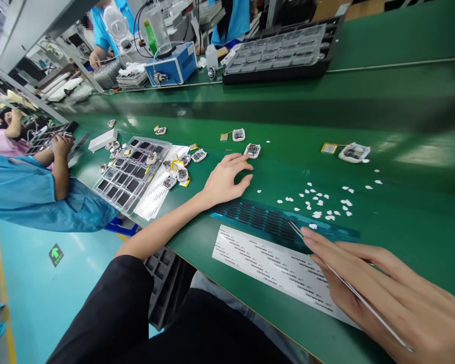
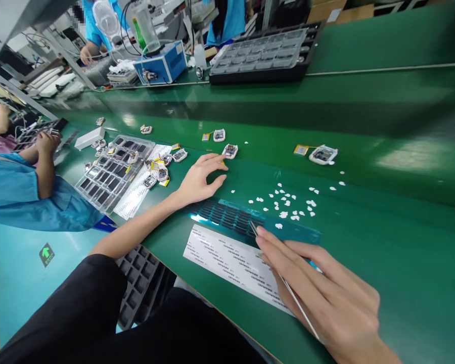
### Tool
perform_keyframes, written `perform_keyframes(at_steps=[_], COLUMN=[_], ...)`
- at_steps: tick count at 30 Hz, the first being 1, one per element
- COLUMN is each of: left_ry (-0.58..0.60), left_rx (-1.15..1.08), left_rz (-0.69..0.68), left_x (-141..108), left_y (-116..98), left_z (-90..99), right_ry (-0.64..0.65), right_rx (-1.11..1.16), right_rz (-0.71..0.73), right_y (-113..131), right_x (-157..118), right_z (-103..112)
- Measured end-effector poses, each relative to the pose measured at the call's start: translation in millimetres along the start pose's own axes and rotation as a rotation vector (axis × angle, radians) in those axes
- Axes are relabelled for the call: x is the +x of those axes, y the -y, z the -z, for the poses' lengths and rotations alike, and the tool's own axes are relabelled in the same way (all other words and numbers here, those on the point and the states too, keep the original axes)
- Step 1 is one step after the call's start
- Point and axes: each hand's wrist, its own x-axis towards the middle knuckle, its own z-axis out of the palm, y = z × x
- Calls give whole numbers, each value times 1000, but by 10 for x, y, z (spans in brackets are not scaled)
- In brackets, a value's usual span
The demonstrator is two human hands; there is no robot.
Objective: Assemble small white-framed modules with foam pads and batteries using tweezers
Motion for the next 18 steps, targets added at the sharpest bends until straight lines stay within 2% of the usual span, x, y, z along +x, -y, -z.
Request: perform_keyframes(at_steps=[4,8,13,16,18], left_ry=[30,-23,-76,-40,-8], left_rx=[16,62,109,100,72], left_rz=[-38,83,257,356,406], left_x=[-5,86,577,888,1008], left_y=[62,172,508,684,745], left_z=[-30,29,136,149,151], right_ry=[-69,-89,-93,-86,-72], right_rx=[-9,-17,-25,-34,-40], right_rz=[69,87,116,125,128], right_y=[-20,-40,-29,-17,-16], right_x=[36,5,9,22,23], right_z=[-60,-76,-75,-68,-58])
